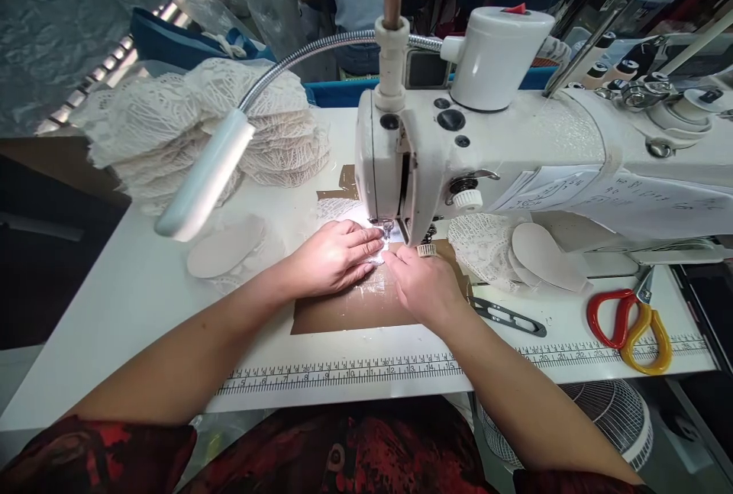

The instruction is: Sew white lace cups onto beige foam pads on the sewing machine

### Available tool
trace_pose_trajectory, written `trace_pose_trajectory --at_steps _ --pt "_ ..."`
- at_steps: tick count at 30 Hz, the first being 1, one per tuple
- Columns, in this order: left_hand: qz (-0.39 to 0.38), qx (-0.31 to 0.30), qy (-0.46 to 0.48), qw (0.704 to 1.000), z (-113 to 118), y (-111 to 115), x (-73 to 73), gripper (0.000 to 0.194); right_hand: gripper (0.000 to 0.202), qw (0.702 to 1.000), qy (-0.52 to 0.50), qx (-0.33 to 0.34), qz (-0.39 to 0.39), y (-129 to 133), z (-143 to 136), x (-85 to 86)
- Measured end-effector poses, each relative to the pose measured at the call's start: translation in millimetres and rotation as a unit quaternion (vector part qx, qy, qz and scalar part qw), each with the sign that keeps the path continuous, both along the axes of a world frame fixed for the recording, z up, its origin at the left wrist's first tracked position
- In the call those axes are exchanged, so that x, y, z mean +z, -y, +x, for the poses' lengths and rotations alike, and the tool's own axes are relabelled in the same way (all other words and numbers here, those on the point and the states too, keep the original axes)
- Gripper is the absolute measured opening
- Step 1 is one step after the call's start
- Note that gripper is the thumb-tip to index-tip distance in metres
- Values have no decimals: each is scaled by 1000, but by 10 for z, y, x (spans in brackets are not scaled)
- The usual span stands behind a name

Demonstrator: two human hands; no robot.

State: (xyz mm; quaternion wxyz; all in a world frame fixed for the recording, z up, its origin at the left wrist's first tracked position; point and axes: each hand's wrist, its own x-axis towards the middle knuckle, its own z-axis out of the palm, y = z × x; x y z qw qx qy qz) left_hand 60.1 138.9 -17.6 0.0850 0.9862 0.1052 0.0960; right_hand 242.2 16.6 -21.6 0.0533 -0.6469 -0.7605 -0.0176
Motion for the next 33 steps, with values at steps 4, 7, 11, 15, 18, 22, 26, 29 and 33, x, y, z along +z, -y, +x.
trace_pose_trajectory --at_steps 4,7,11,15,18,22,26,29,33 --pt "26 10 -9 1000 3 -11 15 43 47 999 8 -35 -15 -42 -23 14" --pt "48 9 -4 999 -13 -8 31 41 48 999 -1 -43 -1 -51 -15 2" --pt "63 -7 5 998 -41 3 48 35 44 997 -20 -71 16 -42 5 -13" --pt "62 -24 17 998 -39 7 29 30 43 997 -37 -56 25 -29 14 -8" --pt "52 -11 25 998 -16 5 -4 28 44 998 -38 -20 38 -28 12 -7" --pt "37 11 42 998 6 7 -31 27 44 999 -20 -13 23 -31 6 -12" --pt "42 9 36 998 1 13 -21 27 46 1000 -14 -17 -1 -25 1 -11" --pt "42 6 36 998 -7 4 -17 27 46 1000 -9 -25 -15 -27 -11 -9" --pt "38 24 47 998 -6 -15 -33 27 48 999 -7 -44 -23 -48 -36 -14"
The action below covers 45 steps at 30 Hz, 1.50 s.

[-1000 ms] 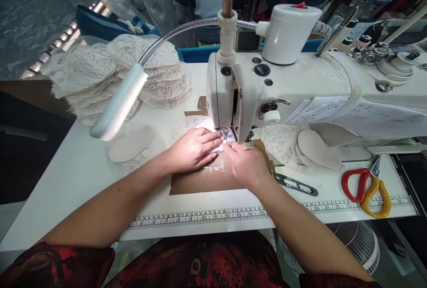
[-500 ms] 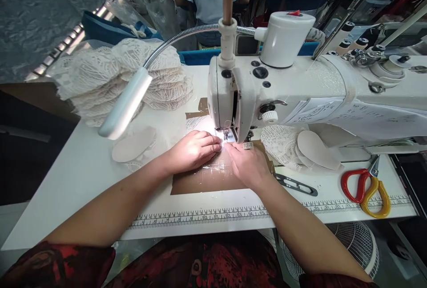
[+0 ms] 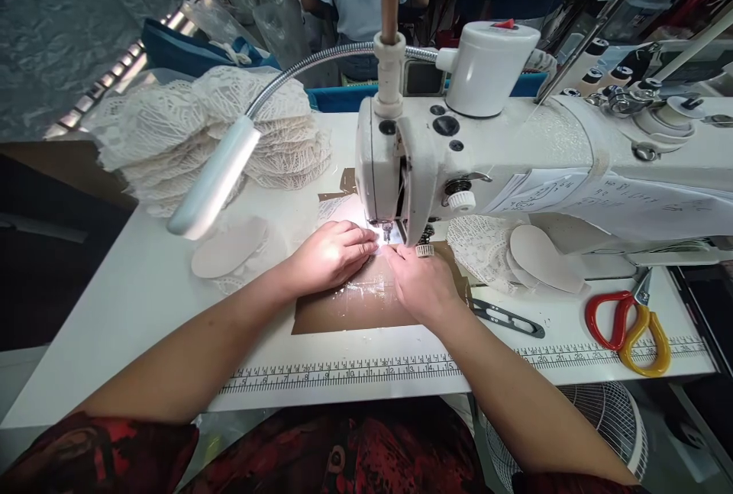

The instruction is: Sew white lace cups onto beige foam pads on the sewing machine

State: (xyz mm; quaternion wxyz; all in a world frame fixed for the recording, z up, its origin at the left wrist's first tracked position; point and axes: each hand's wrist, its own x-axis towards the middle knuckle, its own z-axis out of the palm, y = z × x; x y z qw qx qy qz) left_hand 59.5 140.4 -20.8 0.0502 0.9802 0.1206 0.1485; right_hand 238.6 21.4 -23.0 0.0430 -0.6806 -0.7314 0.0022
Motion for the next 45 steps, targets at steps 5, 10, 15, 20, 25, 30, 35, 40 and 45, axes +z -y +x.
trace_pose_trajectory --at_steps 5,10,15,20,25,30,35,40,45 --pt "4 35 6 999 14 -7 -15 30 48 999 -3 6 34 -5 7 -27" --pt "7 67 14 998 8 -41 -43 31 45 998 -26 22 59 3 54 -60" --pt "14 110 11 994 -1 -81 -53 29 42 996 -49 32 64 -2 72 -51" --pt "18 163 0 986 -13 -101 -11 29 40 994 -60 42 83 1 78 -46" --pt "14 234 -26 972 -50 -125 -7 30 37 991 -81 56 93 3 115 -90" --pt "-9 287 -48 957 -81 -124 7 31 36 989 -86 76 97 0 164 -146" --pt "-57 278 -41 958 -289 -13 386 35 37 990 -86 78 86 14 177 -126" --pt "-10 451 -69 890 -981 -8 714 40 38 990 -89 76 80 22 172 -106" --pt "-122 547 -122 819 -1689 119 521 28 38 991 -87 63 74 31 141 -83"
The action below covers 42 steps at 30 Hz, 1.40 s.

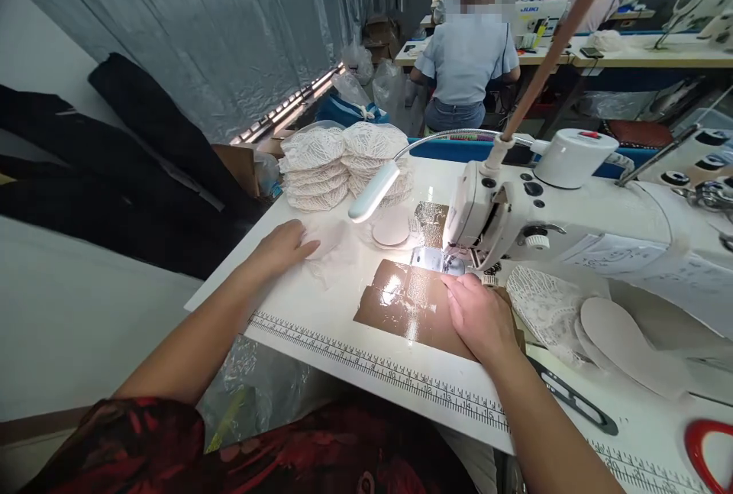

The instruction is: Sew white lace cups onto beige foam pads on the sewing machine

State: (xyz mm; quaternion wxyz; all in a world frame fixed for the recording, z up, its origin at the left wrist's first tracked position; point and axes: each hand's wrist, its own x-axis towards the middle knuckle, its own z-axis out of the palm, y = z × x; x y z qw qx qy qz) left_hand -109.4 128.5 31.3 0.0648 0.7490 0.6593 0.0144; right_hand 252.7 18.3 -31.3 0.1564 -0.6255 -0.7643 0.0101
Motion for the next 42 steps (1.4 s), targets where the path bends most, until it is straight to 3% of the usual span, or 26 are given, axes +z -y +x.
trace_pose_trajectory --at_steps 3,5,8,10,12,14,16,19,22,25,29,34,38,42 --pt "-29 -29 182 983 -122 251 -50 25 37 1000 -5 -15 -9 1 -22 27" --pt "-130 -59 326 935 -37 416 25 29 37 1000 -11 -18 -16 -2 -32 48" --pt "-287 -165 450 830 320 534 194 28 35 999 -46 -24 -15 5 -36 81" --pt "-320 -241 444 802 661 505 234 27 33 994 -108 -34 3 24 -28 105" --pt "-282 -311 386 821 1024 419 169 25 30 982 -178 -44 34 52 -13 127" --pt "-195 -328 295 876 1344 312 26 19 29 974 -220 -27 56 77 4 148" --pt "-143 -337 237 900 1574 211 -129 17 32 975 -217 22 42 88 14 162" --pt "-99 -333 205 915 1727 109 -262 16 34 985 -150 90 -8 79 7 168" --pt "3 -299 158 941 1718 114 -238 15 31 991 -95 91 -23 62 -11 158" --pt "105 -352 130 921 1678 225 -153 21 27 994 -74 80 -28 56 -22 144" --pt "81 -487 116 862 1695 380 -174 26 25 997 -45 59 -23 57 -28 134" --pt "92 -495 105 858 1734 378 -323 27 27 999 -33 5 -34 45 -38 140" --pt "65 -503 105 855 1721 299 -325 30 32 998 -9 -7 -60 28 -51 152" --pt "53 -504 93 857 1712 218 -346 44 32 998 0 -15 -61 13 -64 150"
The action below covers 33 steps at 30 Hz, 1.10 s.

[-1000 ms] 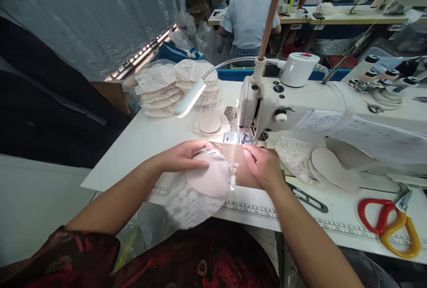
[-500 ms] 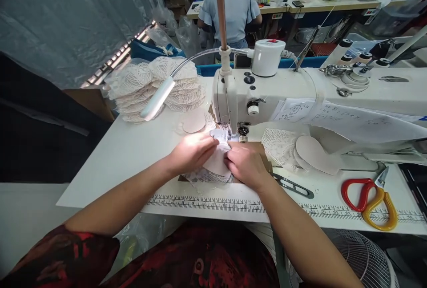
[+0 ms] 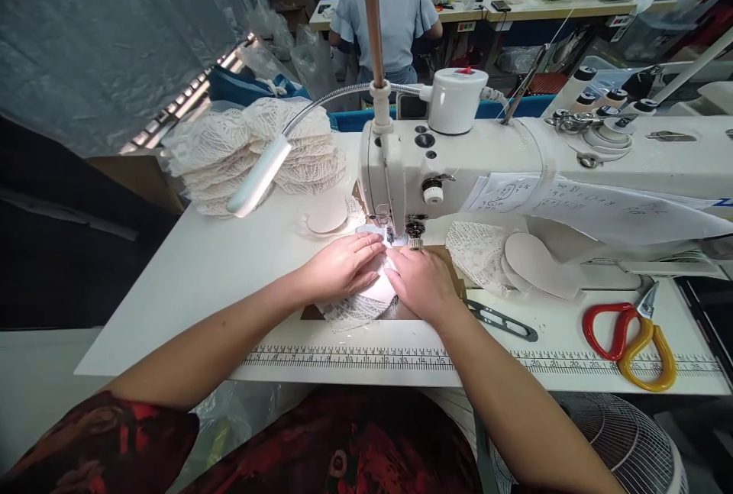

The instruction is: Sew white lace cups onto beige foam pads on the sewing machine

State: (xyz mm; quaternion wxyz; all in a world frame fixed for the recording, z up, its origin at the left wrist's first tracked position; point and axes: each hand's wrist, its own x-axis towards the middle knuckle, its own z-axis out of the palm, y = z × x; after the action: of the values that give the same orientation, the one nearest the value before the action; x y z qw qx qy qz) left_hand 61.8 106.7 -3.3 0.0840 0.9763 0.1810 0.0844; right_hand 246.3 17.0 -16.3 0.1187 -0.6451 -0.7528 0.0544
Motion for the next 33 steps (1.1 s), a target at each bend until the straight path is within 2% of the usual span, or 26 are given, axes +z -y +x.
trace_pose_trajectory --at_steps 7,13,22,26,33 --pt "0 -18 -4 1000 23 -148 -66 51 30 1000 13 -15 1 -29 -15 4" --pt "-19 -41 -41 998 18 -259 -32 56 25 999 13 -29 5 -46 -28 24" --pt "16 -96 -24 995 2 -157 133 32 31 993 -97 -49 41 -22 52 -27" --pt "6 -92 -24 995 16 -112 95 27 31 992 -107 -49 43 -21 56 -38" --pt "4 -108 3 994 -38 -179 -2 25 32 993 -100 -31 48 -22 57 -51"
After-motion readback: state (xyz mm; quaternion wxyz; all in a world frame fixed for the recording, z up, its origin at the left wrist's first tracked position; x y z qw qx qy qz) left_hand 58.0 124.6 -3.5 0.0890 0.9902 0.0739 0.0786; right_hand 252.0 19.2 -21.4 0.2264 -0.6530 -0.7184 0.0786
